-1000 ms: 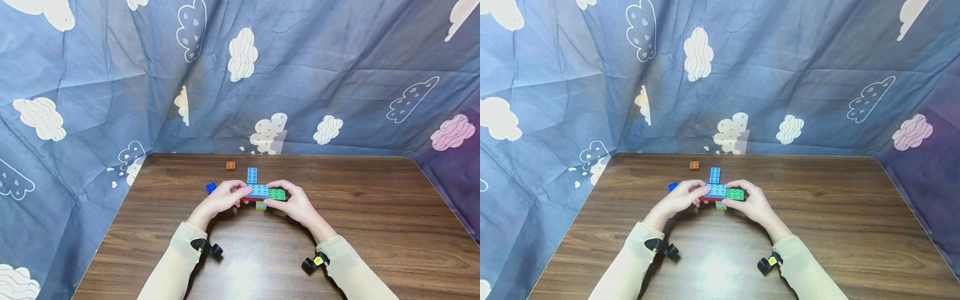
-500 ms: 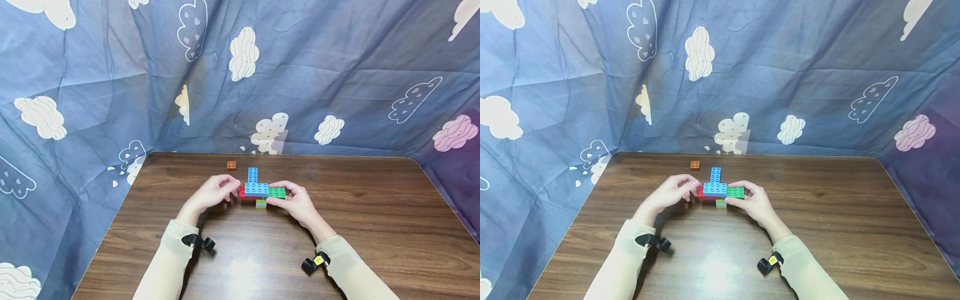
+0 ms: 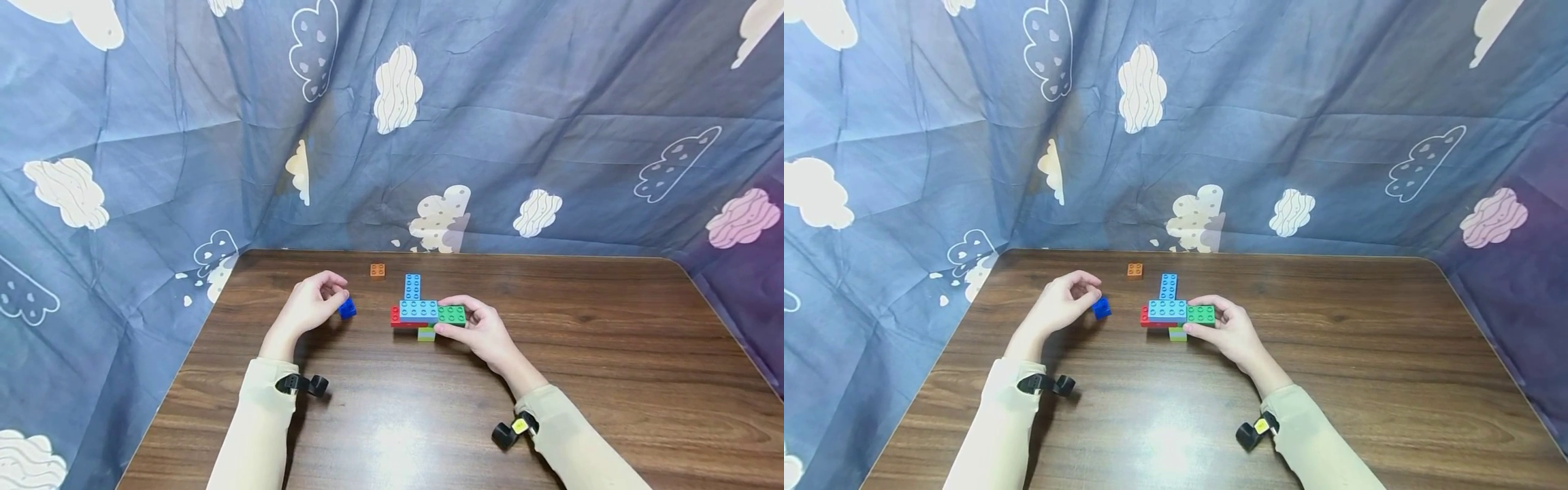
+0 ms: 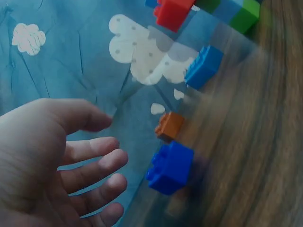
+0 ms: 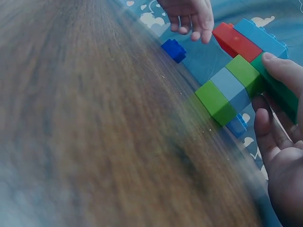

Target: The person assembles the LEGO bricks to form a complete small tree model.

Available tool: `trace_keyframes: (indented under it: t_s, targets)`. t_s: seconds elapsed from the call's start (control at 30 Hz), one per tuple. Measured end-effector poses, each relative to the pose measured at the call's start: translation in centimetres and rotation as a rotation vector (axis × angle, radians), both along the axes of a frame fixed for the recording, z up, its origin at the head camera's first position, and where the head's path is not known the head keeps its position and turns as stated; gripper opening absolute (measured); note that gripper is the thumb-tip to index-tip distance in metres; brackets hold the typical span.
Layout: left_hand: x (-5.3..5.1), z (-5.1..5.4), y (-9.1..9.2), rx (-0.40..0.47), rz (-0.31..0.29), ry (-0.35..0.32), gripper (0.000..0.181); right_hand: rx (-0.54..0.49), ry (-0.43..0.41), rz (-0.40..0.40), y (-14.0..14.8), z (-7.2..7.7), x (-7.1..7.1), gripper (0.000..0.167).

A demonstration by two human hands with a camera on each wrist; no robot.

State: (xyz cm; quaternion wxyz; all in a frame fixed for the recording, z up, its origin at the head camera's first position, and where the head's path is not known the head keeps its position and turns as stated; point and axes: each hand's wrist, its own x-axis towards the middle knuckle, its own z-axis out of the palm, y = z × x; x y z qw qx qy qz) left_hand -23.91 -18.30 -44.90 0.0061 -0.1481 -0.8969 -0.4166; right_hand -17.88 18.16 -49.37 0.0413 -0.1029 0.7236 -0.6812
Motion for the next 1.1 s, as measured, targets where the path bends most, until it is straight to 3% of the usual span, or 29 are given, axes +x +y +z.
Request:
trace_keyframes:
  t_s: [0.2, 0.43, 1.1]
  targets:
    - [-0.4, -1.3, -0.7, -0.010, -0.050, -0.009, 0.038, 0.009, 0.009, 0.005, 0.0, -0.1, -0.1, 0.046]
    - [-0.6, -2.6, -1.1, -0.013, -0.083, -0.068, 0.045, -0.010, 0.023, 0.020, -0.1, -0.1, 0.0, 0.047]
    - [-0.7, -2.8, -0.5, -0.087, -0.097, -0.056, 0.032, 0.000, 0.027, 0.056, 0.0, -0.4, 0.0, 0.044]
